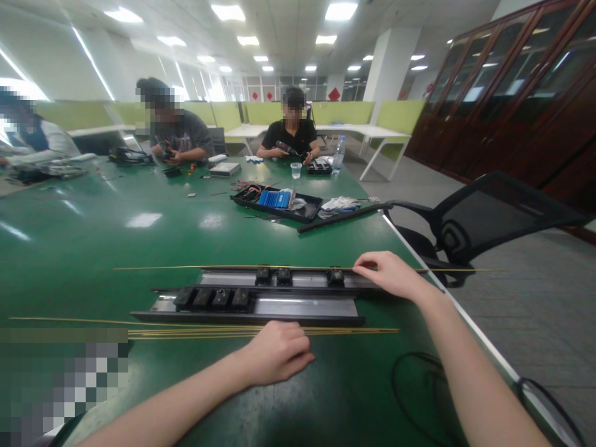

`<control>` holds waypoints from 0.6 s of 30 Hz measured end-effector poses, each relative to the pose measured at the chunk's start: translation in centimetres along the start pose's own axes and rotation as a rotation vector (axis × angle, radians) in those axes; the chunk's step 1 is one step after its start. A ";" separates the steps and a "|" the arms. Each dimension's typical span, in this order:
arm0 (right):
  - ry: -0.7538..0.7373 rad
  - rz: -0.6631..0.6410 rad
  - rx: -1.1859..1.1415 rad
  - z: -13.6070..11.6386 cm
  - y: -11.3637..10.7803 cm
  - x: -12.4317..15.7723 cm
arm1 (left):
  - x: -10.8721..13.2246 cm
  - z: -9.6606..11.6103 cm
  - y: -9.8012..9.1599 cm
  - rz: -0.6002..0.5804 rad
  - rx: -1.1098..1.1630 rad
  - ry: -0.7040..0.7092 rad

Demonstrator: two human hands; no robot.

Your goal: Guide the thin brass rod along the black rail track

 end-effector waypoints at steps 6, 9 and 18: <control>0.030 -0.020 -0.038 1.0 -0.2 0.2 | 0.0 0.1 -0.1 -0.002 -0.003 -0.005; 0.057 -0.031 -0.052 1.6 -0.2 0.3 | 0.0 0.1 -0.2 -0.004 -0.004 -0.001; 0.116 -0.064 -0.073 2.9 -0.1 0.5 | -0.1 0.2 -0.3 -0.004 -0.012 0.009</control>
Point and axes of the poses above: each hand's wrist, its own x-axis away from the middle knuckle, its own y-axis out of the palm, z = x × y, the point moved 9 cm from there along -x, towards the middle knuckle
